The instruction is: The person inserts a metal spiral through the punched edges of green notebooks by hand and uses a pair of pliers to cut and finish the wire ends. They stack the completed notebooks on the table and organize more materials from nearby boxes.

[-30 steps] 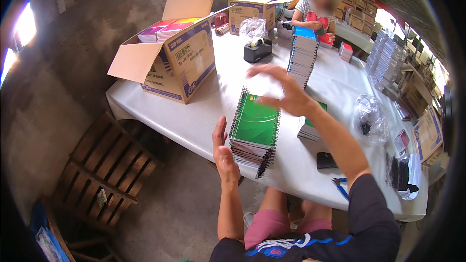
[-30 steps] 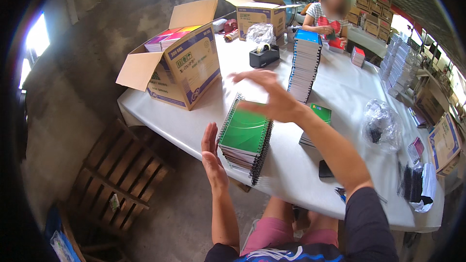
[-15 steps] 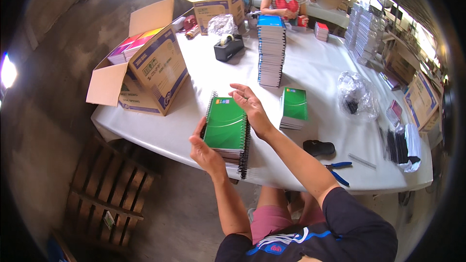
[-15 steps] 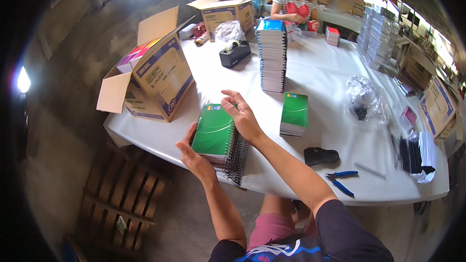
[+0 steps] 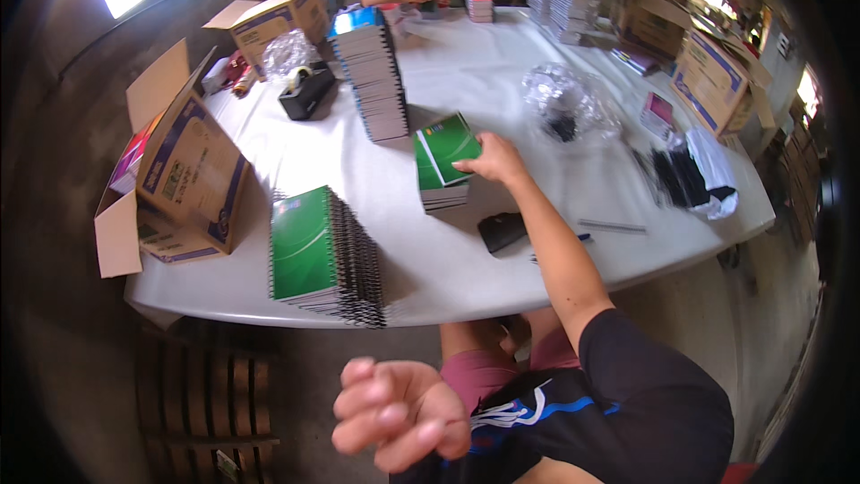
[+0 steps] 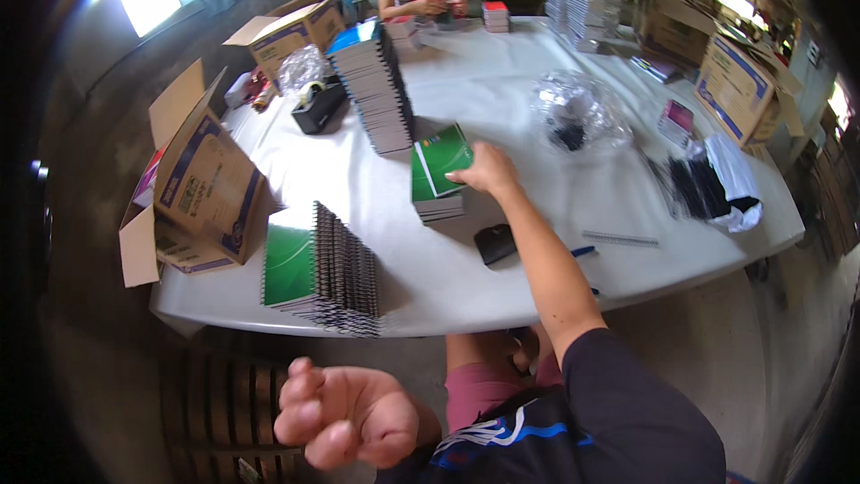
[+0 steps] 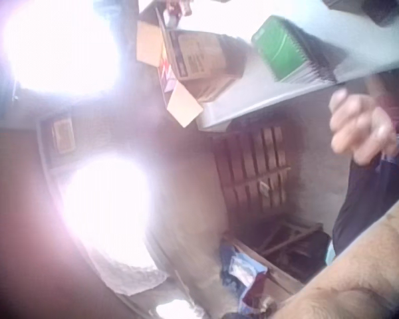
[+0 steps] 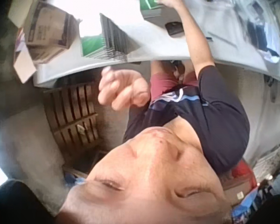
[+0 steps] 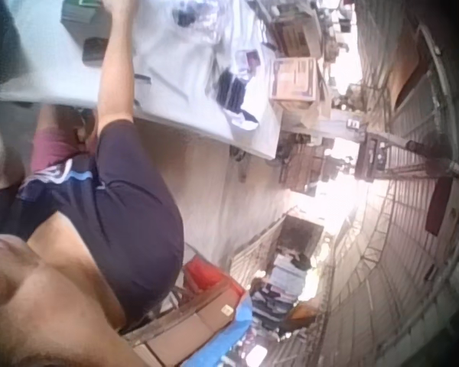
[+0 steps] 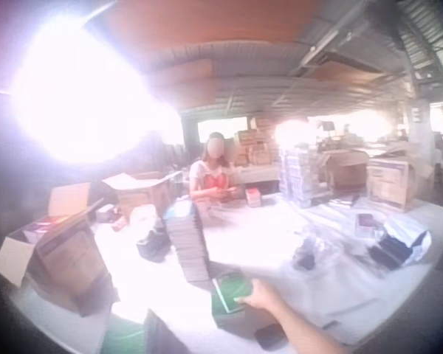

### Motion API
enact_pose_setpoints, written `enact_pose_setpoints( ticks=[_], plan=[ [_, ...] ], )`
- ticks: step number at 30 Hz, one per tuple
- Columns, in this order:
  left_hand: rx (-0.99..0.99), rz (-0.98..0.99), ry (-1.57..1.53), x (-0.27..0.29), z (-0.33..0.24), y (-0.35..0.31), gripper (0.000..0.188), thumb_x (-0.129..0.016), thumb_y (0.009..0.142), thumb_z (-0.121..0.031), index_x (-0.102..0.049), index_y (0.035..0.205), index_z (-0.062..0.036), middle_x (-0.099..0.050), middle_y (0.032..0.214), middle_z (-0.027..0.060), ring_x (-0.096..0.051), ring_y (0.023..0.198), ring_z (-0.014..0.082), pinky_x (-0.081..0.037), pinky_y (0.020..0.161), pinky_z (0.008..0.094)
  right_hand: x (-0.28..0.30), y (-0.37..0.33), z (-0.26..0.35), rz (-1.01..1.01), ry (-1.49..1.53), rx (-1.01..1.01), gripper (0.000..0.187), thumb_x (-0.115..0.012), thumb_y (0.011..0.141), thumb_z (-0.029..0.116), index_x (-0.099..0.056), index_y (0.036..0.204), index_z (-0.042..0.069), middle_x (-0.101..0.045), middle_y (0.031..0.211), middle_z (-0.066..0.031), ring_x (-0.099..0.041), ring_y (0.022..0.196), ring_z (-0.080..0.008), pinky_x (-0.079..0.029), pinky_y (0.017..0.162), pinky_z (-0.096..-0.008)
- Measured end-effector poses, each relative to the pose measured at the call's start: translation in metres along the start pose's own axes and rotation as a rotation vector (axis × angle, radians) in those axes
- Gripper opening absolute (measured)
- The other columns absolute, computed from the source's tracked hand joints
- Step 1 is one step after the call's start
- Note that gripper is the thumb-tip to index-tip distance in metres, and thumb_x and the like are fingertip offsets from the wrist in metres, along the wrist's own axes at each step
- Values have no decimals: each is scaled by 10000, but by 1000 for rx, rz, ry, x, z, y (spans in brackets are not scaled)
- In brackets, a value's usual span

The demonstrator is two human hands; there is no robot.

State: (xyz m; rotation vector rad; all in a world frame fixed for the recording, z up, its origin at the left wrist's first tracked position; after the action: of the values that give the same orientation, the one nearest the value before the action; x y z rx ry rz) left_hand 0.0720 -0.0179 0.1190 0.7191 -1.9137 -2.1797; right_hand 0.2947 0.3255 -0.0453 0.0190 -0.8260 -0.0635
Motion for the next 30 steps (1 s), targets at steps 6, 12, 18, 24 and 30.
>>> enact_pose_setpoints(
  ticks=[6, 12, 18, 24, 30],
  plan=[
    [426, 540, 197, -86, 37, -59, 435, -556, 874, -369, -533, 1151, -34, -519, 1141, 155, -490, 1133, 348, -286, 1027, 507, 21, -109, 72, 61, 90, 563, 440, -719, 685, 70, -536, 1083, 120, -641, 974, -182, -611, 933, -382, -494, 800, -448],
    [525, 1013, 655, -107, 63, -213, 504, -551, 811, -597, -616, 1028, -147, -571, 1051, 29, -412, 1225, 285, 48, 1027, 638, -14, -184, -1, 113, -94, 573, 407, -666, 713, 107, -568, 1108, 103, -602, 1044, -110, -576, 998, -316, -488, 802, -416],
    [577, 911, 651, -109, 74, -216, 577, -704, 609, -655, -572, 774, -118, -523, 957, 45, -413, 1171, 279, -50, 1017, 649, 104, -153, -128, -210, -207, 177, 388, -692, 757, 135, -588, 1126, 76, -577, 1122, -111, -544, 1053, -296, -430, 924, -388],
    [560, 844, 758, -116, 77, -212, 480, -789, 572, -511, -525, 686, -128, -492, 954, 43, -450, 1014, 269, -267, 900, 530, 105, -163, -159, -288, -219, 209, 292, -628, 829, 188, -580, 1109, 123, -596, 1021, -120, -606, 839, -333, -498, 771, -427],
    [587, 893, 798, -115, 83, -212, 474, -776, 574, -530, -540, 693, -136, -510, 937, 16, -460, 979, 248, -270, 864, 543, 22, -210, -63, -73, -431, 411, 318, -600, 859, 246, -576, 1158, 140, -525, 931, -114, -612, 782, -306, -530, 611, -432]
  ],
)
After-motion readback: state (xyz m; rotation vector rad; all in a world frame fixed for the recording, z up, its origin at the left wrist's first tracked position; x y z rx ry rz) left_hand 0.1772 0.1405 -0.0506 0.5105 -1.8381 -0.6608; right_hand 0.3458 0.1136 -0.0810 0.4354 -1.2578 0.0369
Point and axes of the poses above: each hand's wrist, its own y-axis towards the middle knuckle, its own x-axis out of the back of the hand, z = x × y, the point moved 10 cm from there along y, towards the middle knuckle
